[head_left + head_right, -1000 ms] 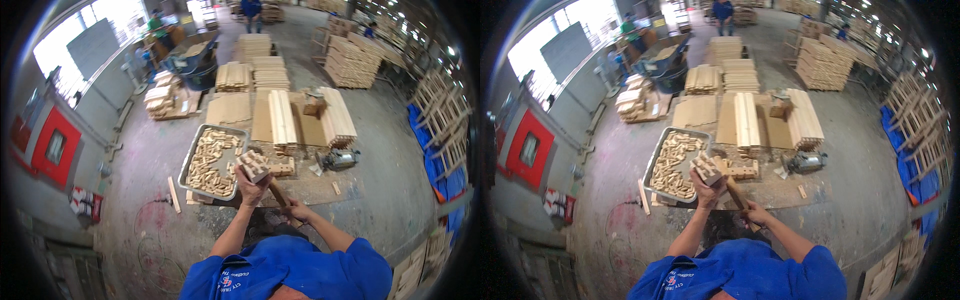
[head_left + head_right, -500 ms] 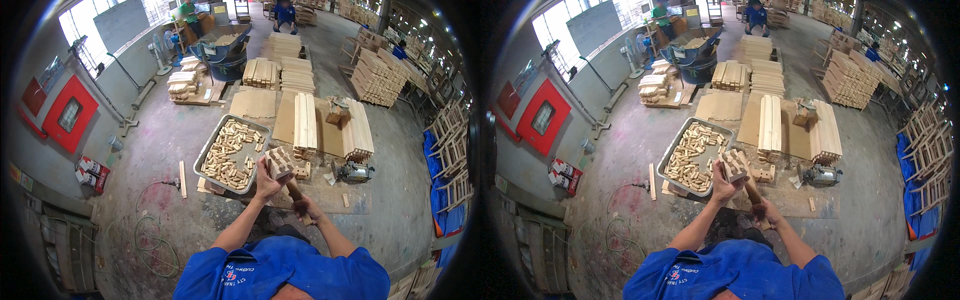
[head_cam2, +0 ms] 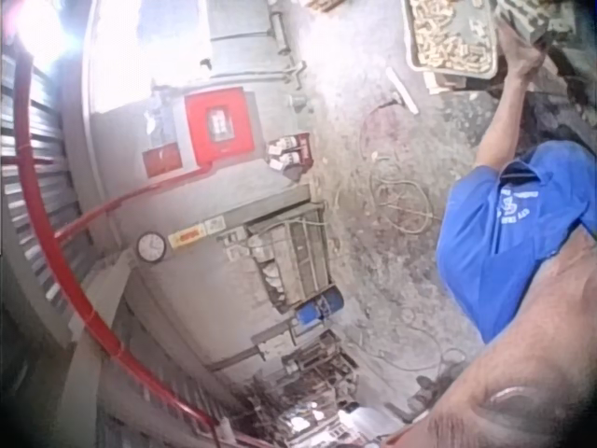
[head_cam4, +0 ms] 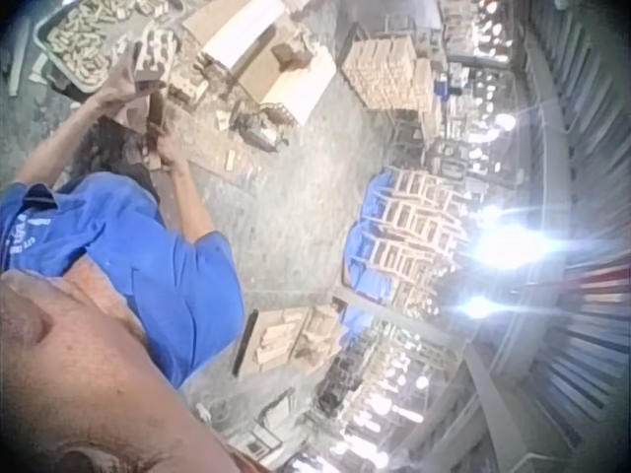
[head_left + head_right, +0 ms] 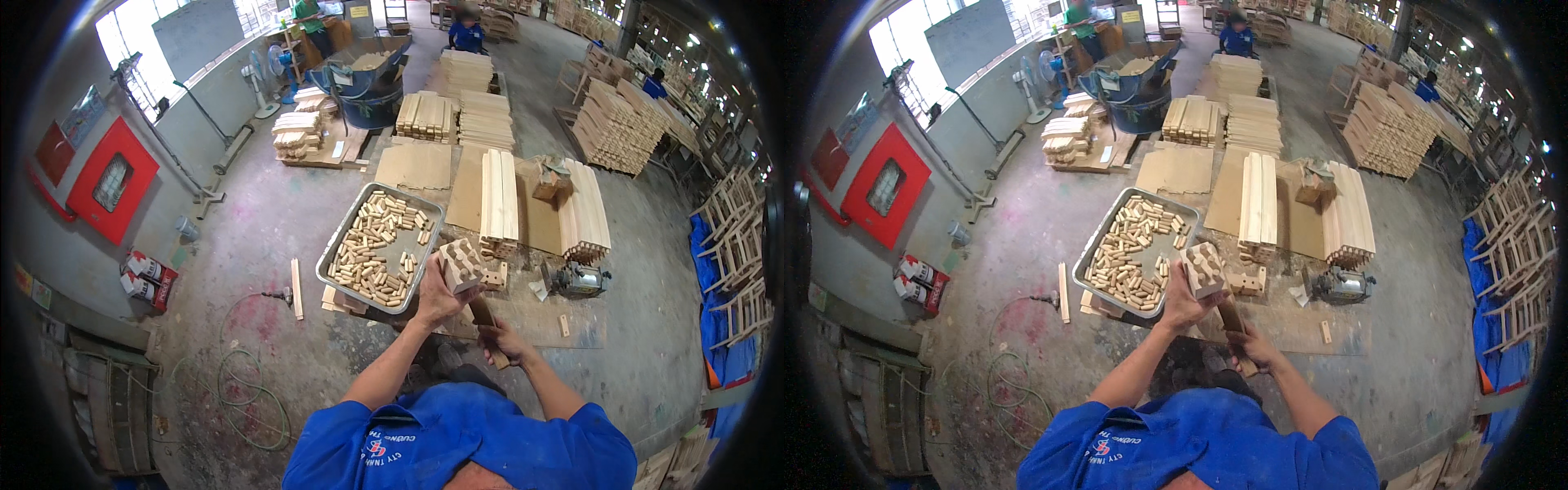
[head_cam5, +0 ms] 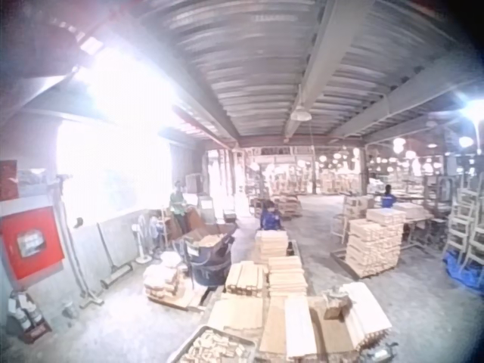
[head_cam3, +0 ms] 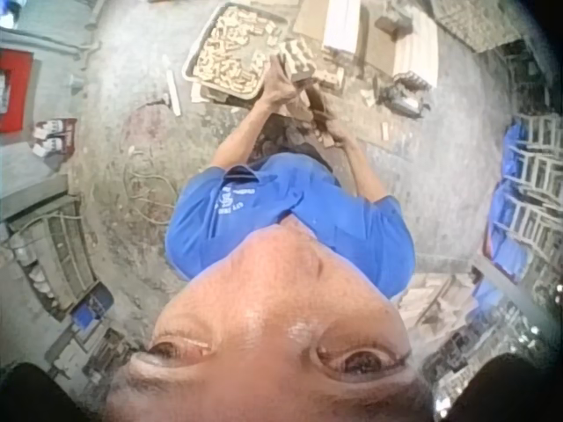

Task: The person inserts small cylindrical wooden dowels into the holes of a rectangular wooden block using a hammer to tap them in. The person repeatedly picks up dowels from a metal tray and hammers them into the block, occasionally adjusting the block's position on the workbench.

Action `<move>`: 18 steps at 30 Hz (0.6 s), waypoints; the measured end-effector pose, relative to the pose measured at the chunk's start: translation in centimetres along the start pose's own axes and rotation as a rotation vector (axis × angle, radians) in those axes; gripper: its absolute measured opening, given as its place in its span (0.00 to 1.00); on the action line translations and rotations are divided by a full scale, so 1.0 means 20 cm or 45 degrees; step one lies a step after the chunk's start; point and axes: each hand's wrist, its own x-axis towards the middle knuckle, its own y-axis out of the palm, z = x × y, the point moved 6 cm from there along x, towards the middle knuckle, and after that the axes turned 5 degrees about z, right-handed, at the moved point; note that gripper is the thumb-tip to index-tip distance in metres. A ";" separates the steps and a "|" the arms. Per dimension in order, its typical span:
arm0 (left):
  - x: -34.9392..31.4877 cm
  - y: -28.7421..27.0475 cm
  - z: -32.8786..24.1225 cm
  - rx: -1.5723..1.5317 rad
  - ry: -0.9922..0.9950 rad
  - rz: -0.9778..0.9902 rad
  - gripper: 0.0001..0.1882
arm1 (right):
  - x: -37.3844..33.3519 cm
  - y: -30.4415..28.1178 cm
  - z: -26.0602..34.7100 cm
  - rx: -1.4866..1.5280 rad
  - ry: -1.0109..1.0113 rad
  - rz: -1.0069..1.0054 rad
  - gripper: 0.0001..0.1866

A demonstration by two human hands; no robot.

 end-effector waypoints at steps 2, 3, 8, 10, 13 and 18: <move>-0.01 0.01 0.02 0.016 -0.013 -0.016 0.52 | -0.04 -0.02 0.07 -0.336 -0.024 -0.141 0.24; -0.03 0.00 0.04 -0.001 -0.046 -0.028 0.52 | -0.08 0.00 0.16 -0.481 -0.095 -0.163 0.25; -0.05 -0.02 0.02 0.082 -0.076 -0.085 0.49 | -0.55 0.07 0.83 -1.185 -0.569 -0.451 0.23; -0.05 -0.04 0.01 0.078 -0.043 -0.080 0.49 | -0.81 0.23 1.12 -1.056 -0.725 -0.497 0.21; -0.05 -0.02 -0.01 0.077 -0.014 -0.079 0.49 | -1.04 0.40 1.33 -0.786 -1.289 -0.518 0.20; -0.02 0.01 -0.03 0.071 0.013 -0.127 0.49 | -0.83 0.33 0.98 -1.624 -0.906 -0.545 0.21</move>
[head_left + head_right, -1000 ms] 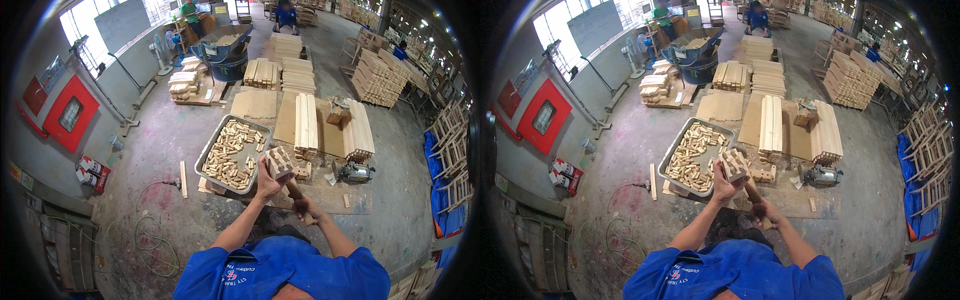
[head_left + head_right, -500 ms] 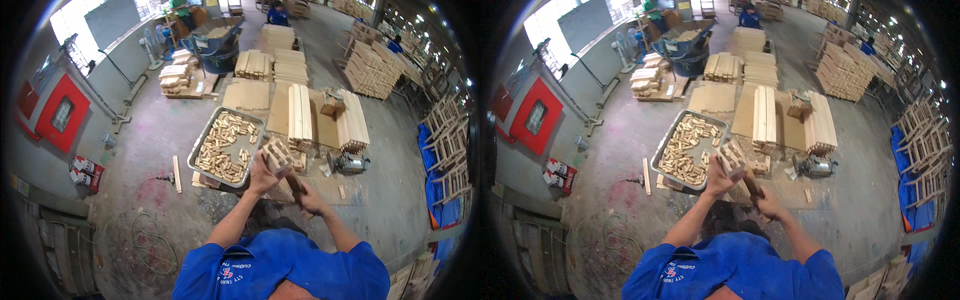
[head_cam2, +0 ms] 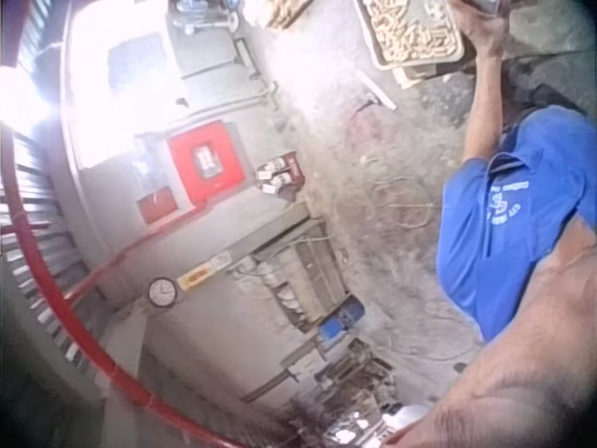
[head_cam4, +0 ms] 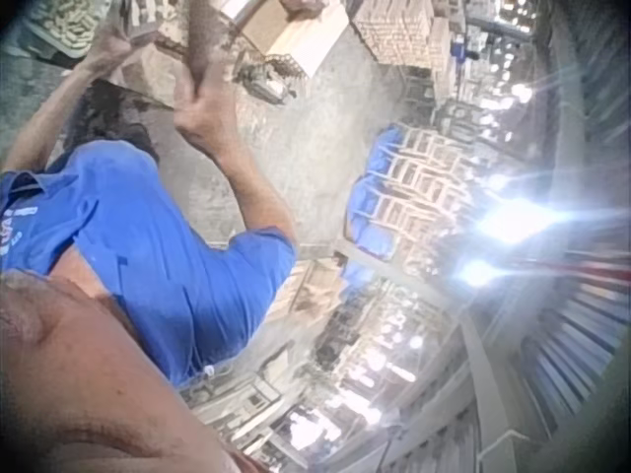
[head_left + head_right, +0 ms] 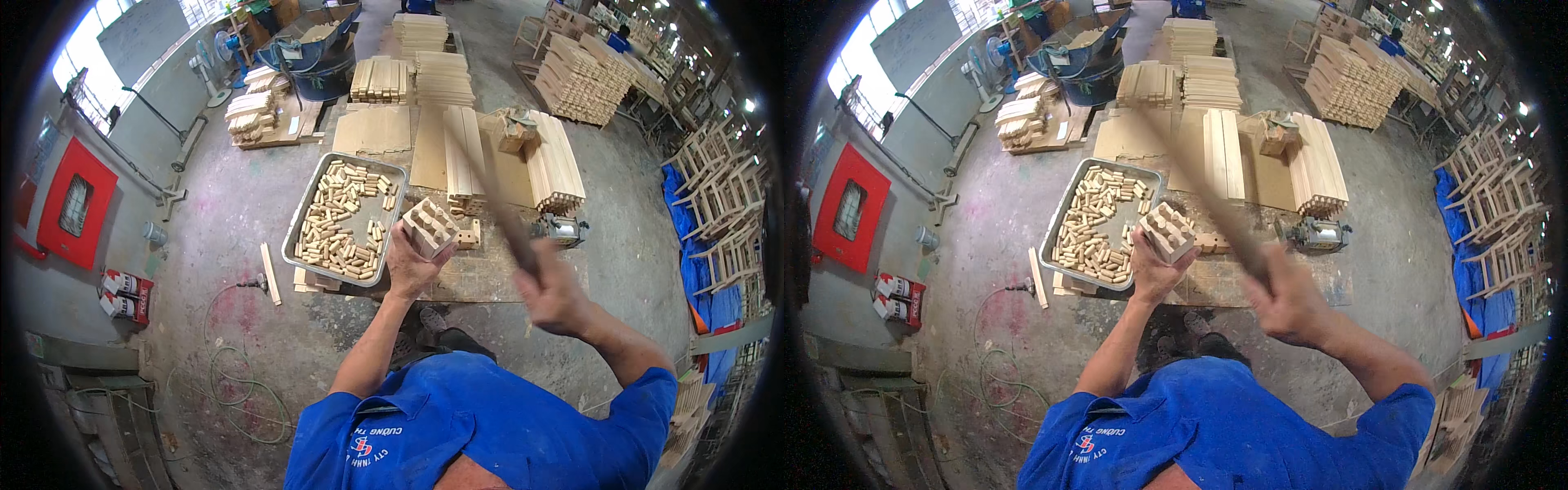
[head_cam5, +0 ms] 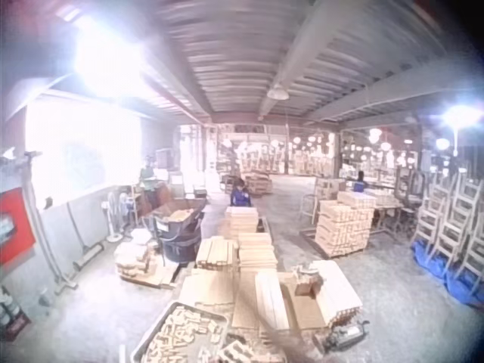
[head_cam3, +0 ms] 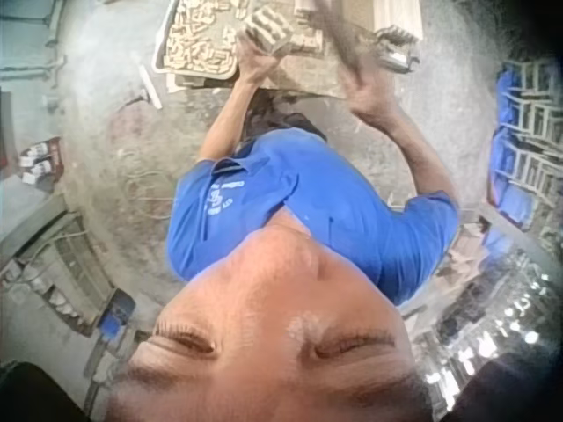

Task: The person inserts small cylindrical wooden dowels into the holes of a rectangular wooden block using a hammer to tap them in. The person repeatedly picks up dowels from a metal tray and hammers them into the block, occasionally adjusting the block's position on the workbench.

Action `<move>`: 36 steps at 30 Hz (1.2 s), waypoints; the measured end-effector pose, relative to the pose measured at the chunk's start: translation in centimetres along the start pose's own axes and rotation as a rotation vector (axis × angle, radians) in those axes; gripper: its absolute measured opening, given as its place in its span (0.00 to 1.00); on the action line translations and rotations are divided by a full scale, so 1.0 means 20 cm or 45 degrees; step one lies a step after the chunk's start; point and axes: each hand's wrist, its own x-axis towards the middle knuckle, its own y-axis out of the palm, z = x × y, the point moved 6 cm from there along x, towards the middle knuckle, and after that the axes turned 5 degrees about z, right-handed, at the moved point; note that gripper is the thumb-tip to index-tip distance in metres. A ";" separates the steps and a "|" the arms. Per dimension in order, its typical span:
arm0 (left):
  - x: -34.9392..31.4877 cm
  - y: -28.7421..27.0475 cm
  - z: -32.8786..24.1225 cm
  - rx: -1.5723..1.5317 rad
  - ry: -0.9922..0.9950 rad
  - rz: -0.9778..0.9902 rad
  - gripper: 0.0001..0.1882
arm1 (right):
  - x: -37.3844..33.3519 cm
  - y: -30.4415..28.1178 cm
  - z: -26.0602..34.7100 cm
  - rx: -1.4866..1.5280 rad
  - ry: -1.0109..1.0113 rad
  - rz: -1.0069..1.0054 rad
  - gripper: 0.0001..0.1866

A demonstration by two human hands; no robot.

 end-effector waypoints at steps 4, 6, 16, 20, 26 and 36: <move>0.00 -0.01 0.02 0.008 -0.017 0.015 0.48 | 0.05 -0.05 -0.03 0.161 0.346 0.324 0.20; -0.03 -0.03 0.00 0.050 -0.011 0.024 0.46 | 0.06 -0.21 0.12 0.237 0.244 0.091 0.17; -0.03 0.03 0.00 0.083 -0.061 0.075 0.48 | -0.06 0.08 -0.03 0.012 0.424 0.492 0.22; 0.00 0.01 0.03 0.060 -0.080 0.030 0.48 | 0.00 -0.15 0.14 0.241 0.101 0.010 0.22; 0.00 0.03 0.01 0.134 -0.094 0.072 0.47 | -0.11 0.12 -0.05 -0.140 0.362 0.448 0.21; 0.02 0.02 0.00 0.164 -0.054 0.017 0.47 | -0.09 0.02 -0.02 -0.074 0.017 -0.080 0.23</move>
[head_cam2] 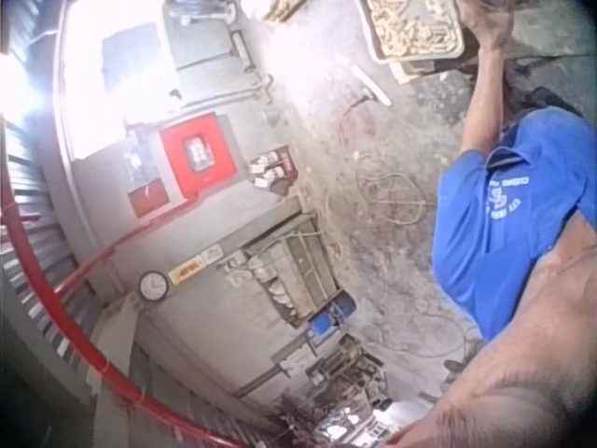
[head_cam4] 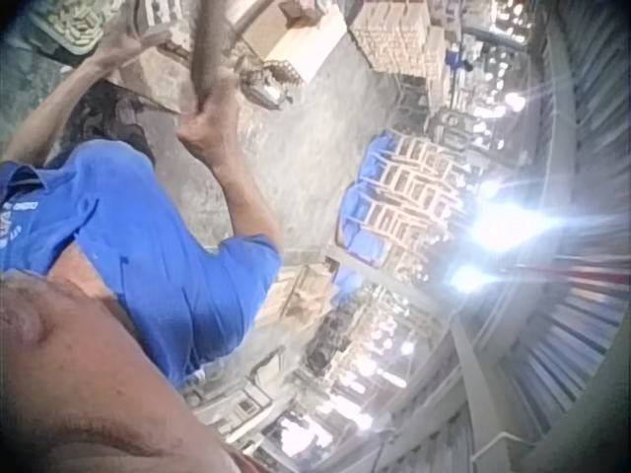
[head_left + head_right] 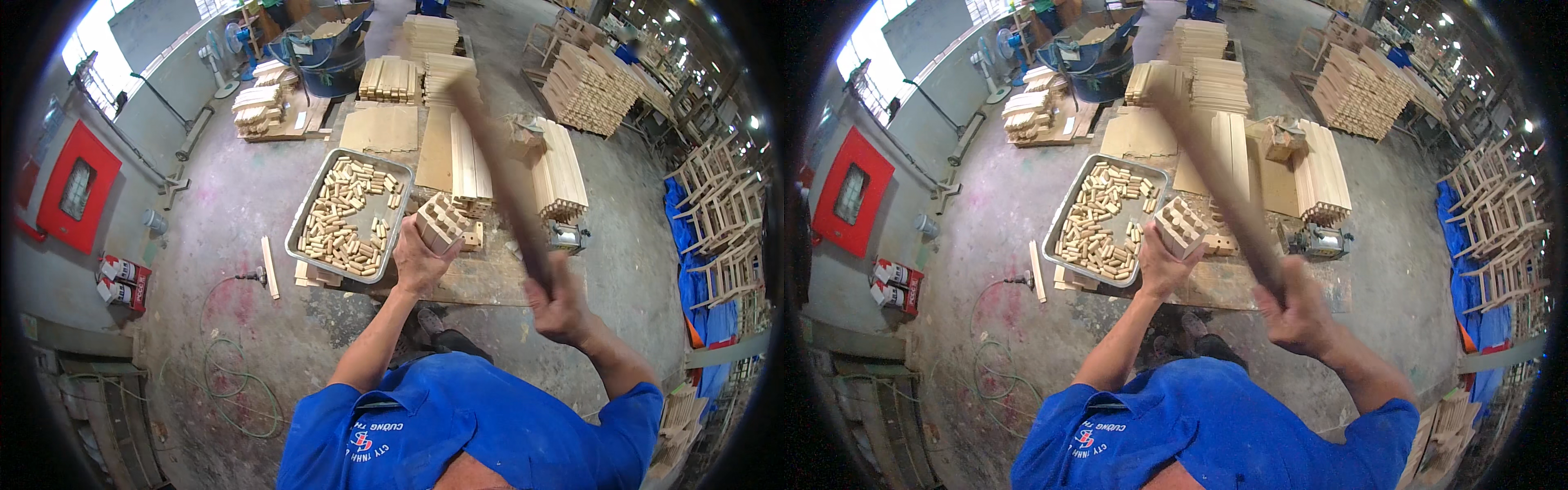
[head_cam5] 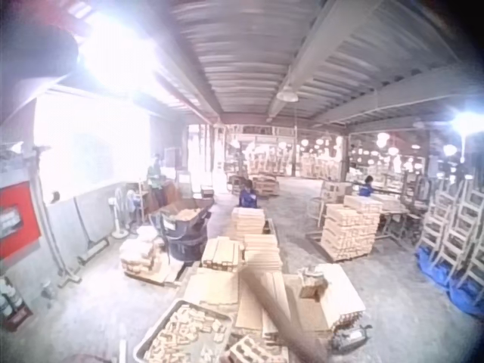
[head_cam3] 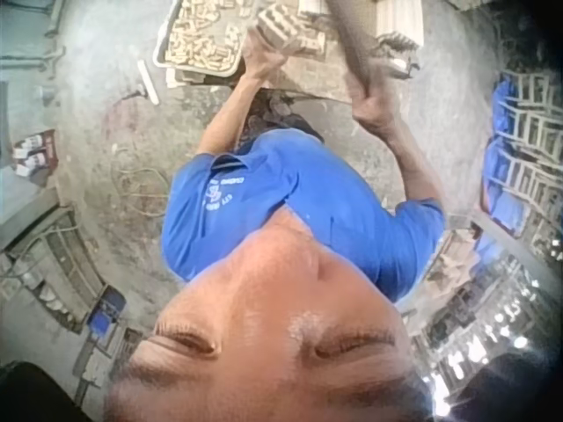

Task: The person inserts small cylindrical wooden dowels into the holes of a rectangular wooden block using a hammer to tap them in. The person repeatedly picks up dowels from a metal tray and hammers them into the block, occasionally adjusting the block's position on the workbench.

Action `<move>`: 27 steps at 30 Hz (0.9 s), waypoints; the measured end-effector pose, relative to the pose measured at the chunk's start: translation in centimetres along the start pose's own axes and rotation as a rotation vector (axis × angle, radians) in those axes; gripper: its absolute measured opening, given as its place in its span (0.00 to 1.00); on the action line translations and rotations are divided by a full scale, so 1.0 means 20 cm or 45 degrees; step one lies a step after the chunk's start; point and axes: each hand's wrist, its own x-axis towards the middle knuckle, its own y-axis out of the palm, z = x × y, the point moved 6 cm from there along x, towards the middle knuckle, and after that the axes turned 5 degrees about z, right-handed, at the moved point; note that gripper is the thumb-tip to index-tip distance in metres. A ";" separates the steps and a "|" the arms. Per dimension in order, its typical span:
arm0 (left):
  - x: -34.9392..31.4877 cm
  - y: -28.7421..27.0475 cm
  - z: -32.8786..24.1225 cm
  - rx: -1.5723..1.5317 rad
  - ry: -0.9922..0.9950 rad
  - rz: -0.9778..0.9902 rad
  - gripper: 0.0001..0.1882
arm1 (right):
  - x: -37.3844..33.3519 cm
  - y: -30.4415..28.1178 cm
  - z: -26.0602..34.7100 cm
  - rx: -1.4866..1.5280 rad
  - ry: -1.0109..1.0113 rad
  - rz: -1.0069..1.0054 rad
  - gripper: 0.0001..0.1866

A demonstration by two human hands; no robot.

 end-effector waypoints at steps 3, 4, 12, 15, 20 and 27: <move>-0.05 -0.02 0.03 -0.014 -0.014 0.029 0.45 | 0.04 0.03 0.00 0.051 0.223 0.511 0.23; -0.01 -0.03 0.02 -0.013 0.000 -0.003 0.45 | 0.09 -0.07 0.05 0.060 0.177 0.475 0.23; -0.02 -0.02 0.00 0.053 0.049 -0.069 0.47 | 0.05 0.07 -0.04 -0.063 0.208 0.514 0.24; -0.02 -0.04 0.00 -0.052 0.011 -0.019 0.48 | 0.05 0.04 -0.12 0.200 0.327 0.465 0.21; -0.02 -0.06 0.04 -0.082 -0.004 -0.048 0.47 | -0.02 0.21 -0.44 0.608 0.491 -0.077 0.15; -0.01 -0.06 0.04 -0.233 -0.095 0.044 0.45 | -0.29 0.70 -0.85 0.106 0.751 0.028 0.22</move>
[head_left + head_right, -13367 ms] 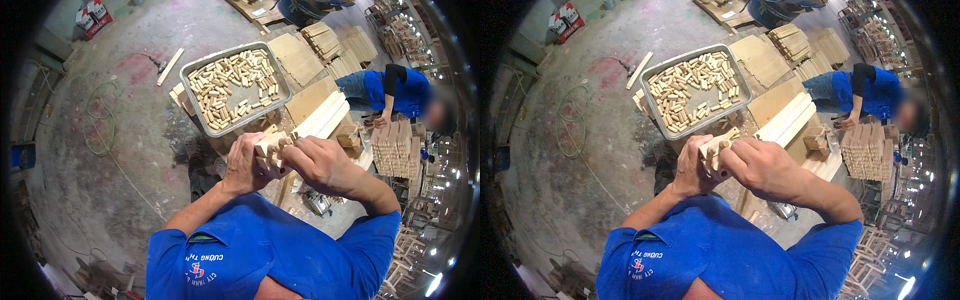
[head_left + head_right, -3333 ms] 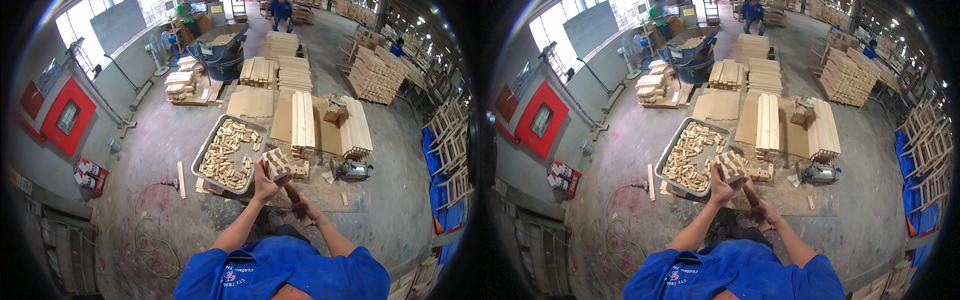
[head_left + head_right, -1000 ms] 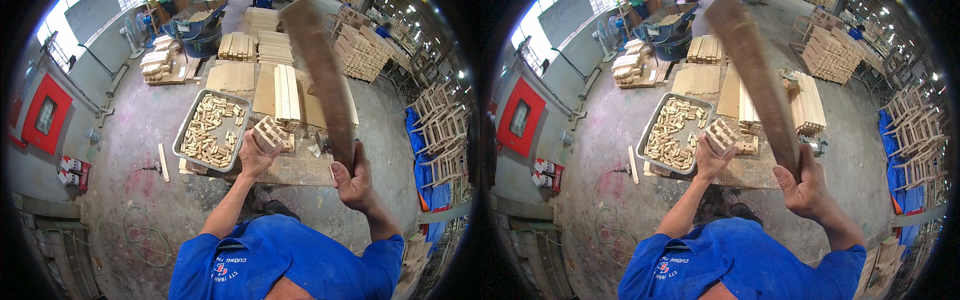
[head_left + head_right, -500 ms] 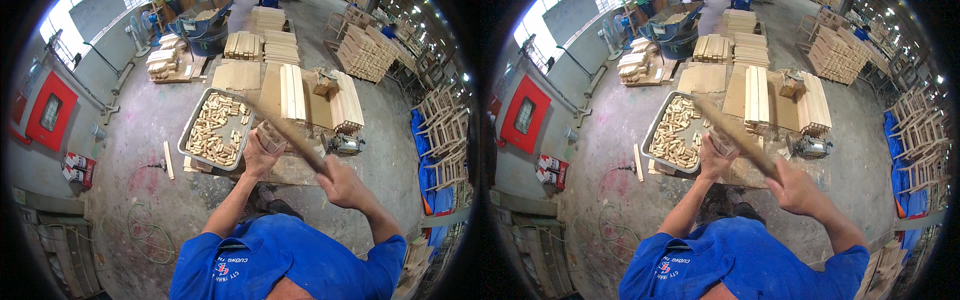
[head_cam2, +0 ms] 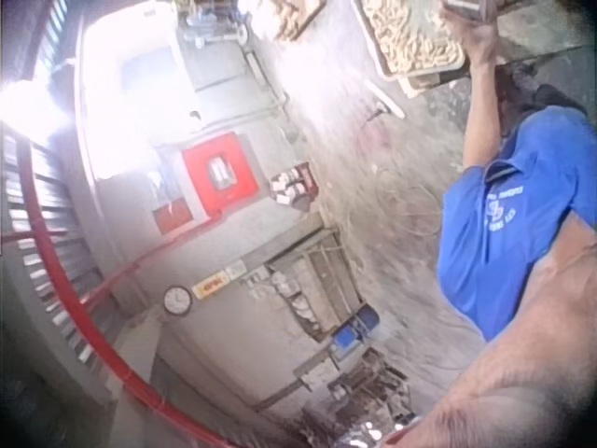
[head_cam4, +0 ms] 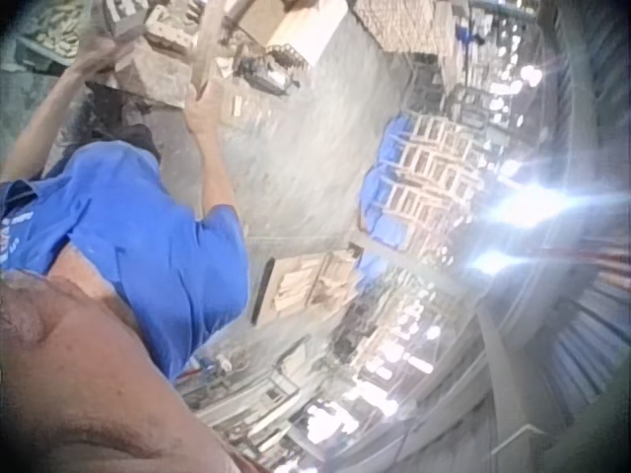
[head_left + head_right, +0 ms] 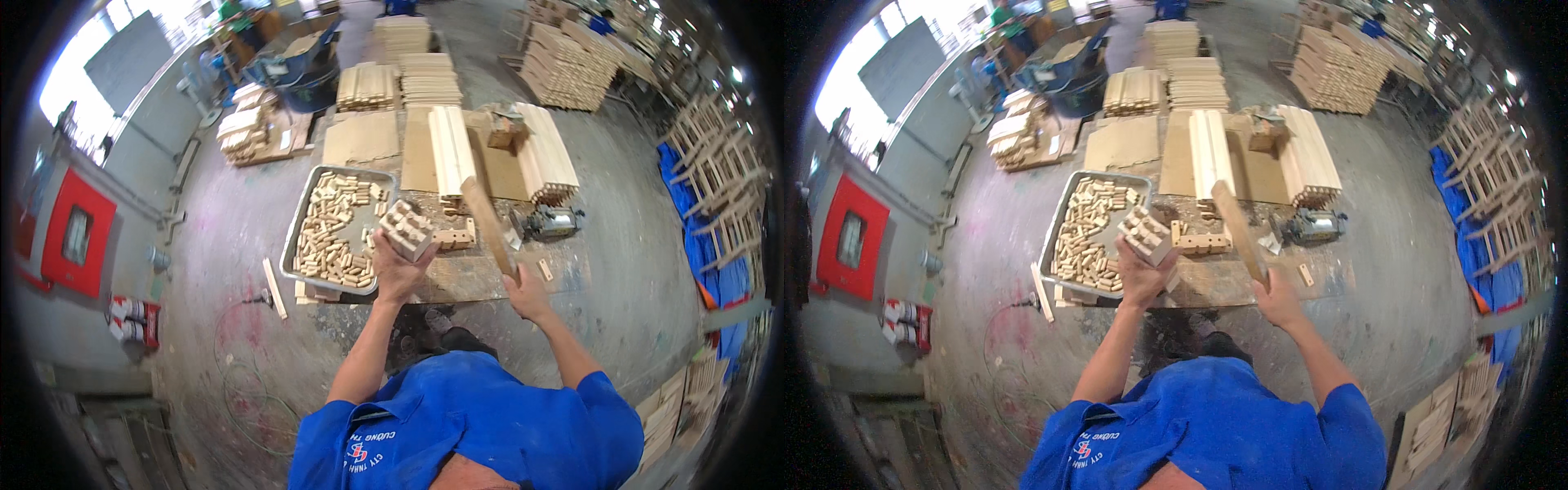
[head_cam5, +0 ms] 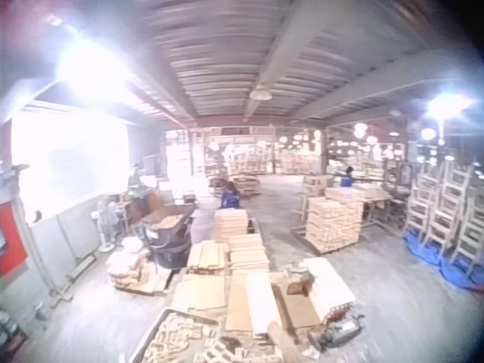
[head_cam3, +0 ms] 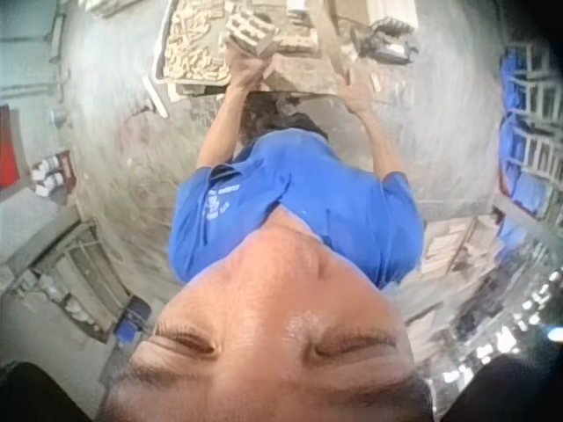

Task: The person inserts small cylindrical wooden dowels into the holes of a rectangular wooden block using a hammer to tap them in. The person repeatedly picks up dowels from a metal tray and hammers them into the block, occasionally adjusting the block's position on the workbench.

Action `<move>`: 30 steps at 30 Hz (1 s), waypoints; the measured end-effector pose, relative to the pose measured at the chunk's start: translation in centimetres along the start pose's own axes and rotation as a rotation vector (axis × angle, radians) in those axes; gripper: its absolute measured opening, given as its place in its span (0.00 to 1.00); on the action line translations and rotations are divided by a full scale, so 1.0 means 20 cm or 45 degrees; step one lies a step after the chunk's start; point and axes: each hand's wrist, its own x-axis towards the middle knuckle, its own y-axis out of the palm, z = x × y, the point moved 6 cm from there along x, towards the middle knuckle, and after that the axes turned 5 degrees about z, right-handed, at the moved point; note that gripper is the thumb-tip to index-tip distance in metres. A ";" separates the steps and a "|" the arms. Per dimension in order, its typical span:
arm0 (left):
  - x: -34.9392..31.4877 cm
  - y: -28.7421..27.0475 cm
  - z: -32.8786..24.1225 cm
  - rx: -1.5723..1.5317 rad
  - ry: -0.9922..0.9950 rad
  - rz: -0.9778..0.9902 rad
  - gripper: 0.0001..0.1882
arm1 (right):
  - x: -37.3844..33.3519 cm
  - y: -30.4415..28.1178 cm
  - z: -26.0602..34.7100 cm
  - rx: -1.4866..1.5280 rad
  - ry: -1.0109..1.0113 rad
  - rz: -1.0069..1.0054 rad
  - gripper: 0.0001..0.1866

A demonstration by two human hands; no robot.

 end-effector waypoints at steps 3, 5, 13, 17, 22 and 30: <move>0.00 -0.01 0.06 -0.189 0.009 -0.002 0.46 | 0.03 0.22 -0.17 -0.167 0.200 0.115 0.28; -0.01 0.00 0.07 -0.143 -0.038 0.028 0.48 | 0.00 0.31 -0.23 -0.168 0.332 0.093 0.26; 0.00 0.00 0.04 0.031 -0.096 0.077 0.52 | 0.16 0.55 -0.36 -0.079 0.456 0.170 0.30; -0.01 0.02 0.03 0.164 -0.080 0.066 0.50 | 0.26 0.60 -0.36 -0.311 0.334 0.135 0.31; -0.03 0.06 0.14 -0.182 -0.171 0.154 0.46 | 0.33 0.58 -0.18 0.100 0.217 0.432 0.28; -0.16 0.11 0.03 -0.343 0.110 0.259 0.39 | 0.07 0.51 0.29 1.574 0.482 1.401 0.43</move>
